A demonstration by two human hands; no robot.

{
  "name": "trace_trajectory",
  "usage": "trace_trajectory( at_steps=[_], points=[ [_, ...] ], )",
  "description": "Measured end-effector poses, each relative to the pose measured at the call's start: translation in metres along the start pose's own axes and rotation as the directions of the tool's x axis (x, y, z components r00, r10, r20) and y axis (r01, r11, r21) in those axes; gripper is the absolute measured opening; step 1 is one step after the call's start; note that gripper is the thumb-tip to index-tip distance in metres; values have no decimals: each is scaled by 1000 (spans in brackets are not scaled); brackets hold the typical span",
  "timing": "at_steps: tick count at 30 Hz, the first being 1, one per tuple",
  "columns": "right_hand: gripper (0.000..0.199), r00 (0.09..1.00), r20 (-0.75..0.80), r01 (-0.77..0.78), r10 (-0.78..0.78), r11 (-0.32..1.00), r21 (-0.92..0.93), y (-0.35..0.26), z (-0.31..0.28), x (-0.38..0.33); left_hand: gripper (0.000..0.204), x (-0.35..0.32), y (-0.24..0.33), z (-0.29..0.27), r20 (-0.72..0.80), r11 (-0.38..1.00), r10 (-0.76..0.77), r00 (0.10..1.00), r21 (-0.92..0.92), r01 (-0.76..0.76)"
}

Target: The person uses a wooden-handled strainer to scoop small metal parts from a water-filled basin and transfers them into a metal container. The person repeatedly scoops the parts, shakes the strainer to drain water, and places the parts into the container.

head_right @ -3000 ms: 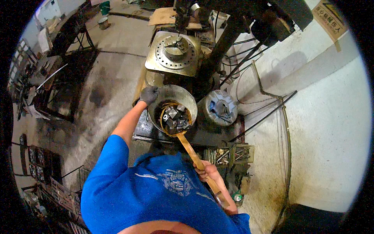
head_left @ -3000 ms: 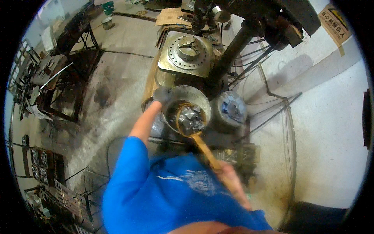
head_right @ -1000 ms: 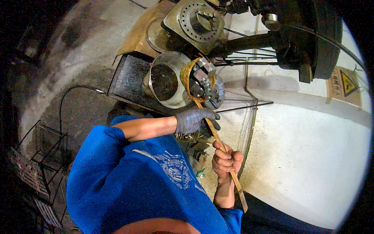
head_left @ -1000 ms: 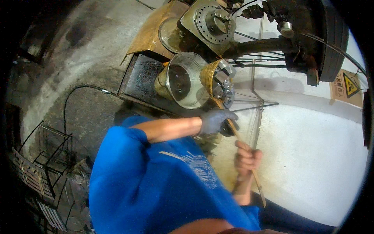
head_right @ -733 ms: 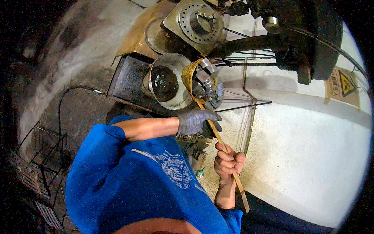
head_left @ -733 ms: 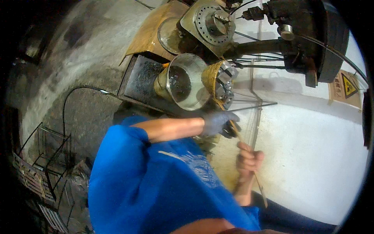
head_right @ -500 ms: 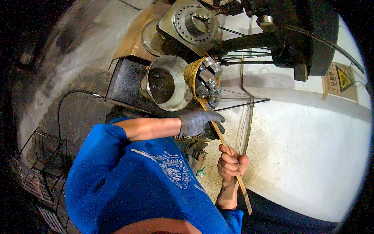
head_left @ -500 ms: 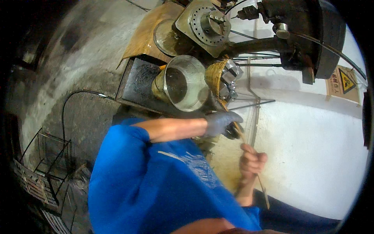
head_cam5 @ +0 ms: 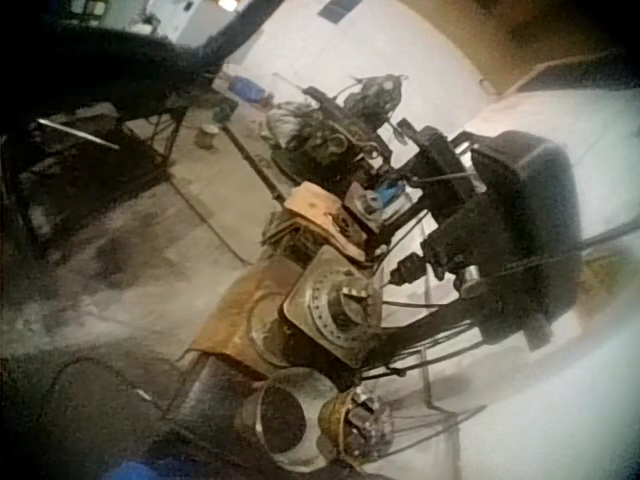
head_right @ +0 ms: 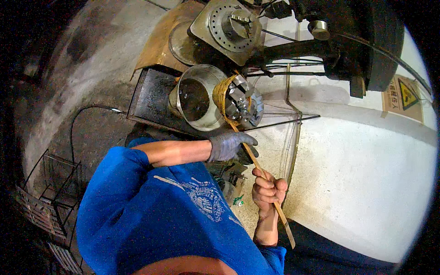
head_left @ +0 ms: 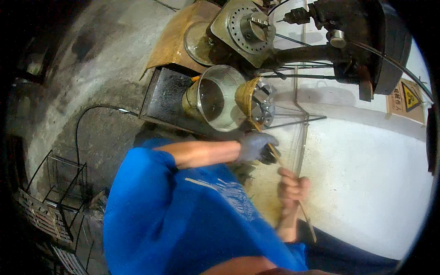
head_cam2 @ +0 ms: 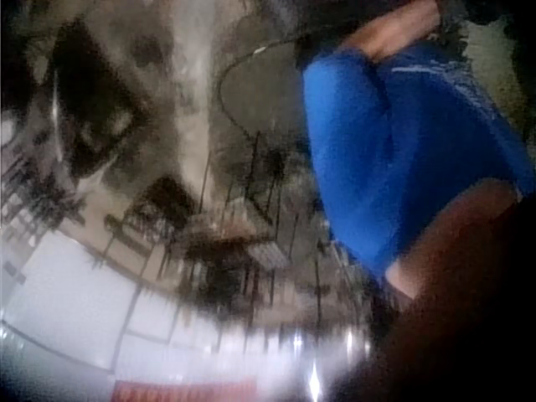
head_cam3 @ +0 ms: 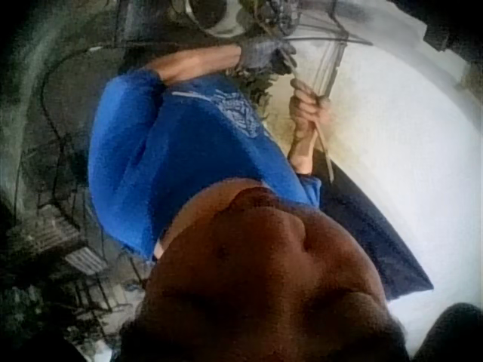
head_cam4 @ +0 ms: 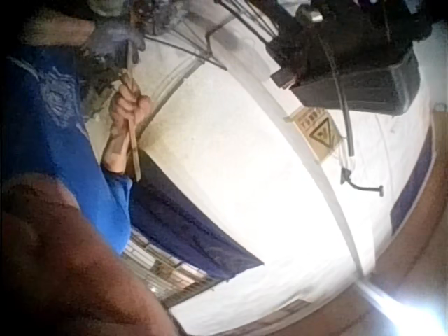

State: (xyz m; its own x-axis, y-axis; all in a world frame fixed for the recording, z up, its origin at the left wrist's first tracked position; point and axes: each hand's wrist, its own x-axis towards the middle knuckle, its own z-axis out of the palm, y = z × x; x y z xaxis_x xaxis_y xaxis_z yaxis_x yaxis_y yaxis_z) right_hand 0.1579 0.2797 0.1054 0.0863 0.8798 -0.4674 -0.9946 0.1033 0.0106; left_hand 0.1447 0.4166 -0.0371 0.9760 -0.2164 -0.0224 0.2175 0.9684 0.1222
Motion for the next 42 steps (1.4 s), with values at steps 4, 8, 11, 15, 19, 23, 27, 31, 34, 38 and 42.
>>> trace_trajectory(
  at_steps=[4,8,11,15,19,23,27,31,34,38,42],
  points=[
    [55,1000,-23,10,-10,1000,7,-3,-2,0,22,2,-1,-4,-40,999,-35,999,-15,34],
    [56,999,-27,-24,25,1000,16,-8,-6,-2,25,5,-9,-10,-8,999,21,1000,-35,-21],
    [56,998,-19,-66,66,998,8,-15,-14,-3,23,3,-10,-10,-36,999,22,999,27,-21],
    [53,989,-21,-144,143,988,-55,-31,-25,-4,20,19,-23,-25,-79,995,43,996,-82,-49],
    [37,977,-68,-211,204,971,-112,-48,-28,-8,20,29,-33,-30,-77,982,129,989,-132,-138],
    [51,960,-66,-279,271,938,-207,-58,-15,-15,19,33,-33,-11,-75,966,183,980,-172,-193],
    [52,939,-22,-326,342,870,-370,-66,3,-24,14,37,-25,13,-40,935,341,939,-88,-343],
    [50,932,18,-318,362,841,-438,-51,32,-24,13,20,0,38,23,881,472,882,18,-472],
    [52,905,47,-350,422,805,-479,-37,47,-17,18,-16,10,59,32,837,528,849,150,-526],
    [54,881,-38,-427,471,758,-494,-5,53,9,17,-62,20,40,65,794,609,791,-49,-607],
    [52,724,-171,-652,668,583,-484,45,40,80,20,-149,15,4,-151,664,741,654,15,-748]
  ],
)
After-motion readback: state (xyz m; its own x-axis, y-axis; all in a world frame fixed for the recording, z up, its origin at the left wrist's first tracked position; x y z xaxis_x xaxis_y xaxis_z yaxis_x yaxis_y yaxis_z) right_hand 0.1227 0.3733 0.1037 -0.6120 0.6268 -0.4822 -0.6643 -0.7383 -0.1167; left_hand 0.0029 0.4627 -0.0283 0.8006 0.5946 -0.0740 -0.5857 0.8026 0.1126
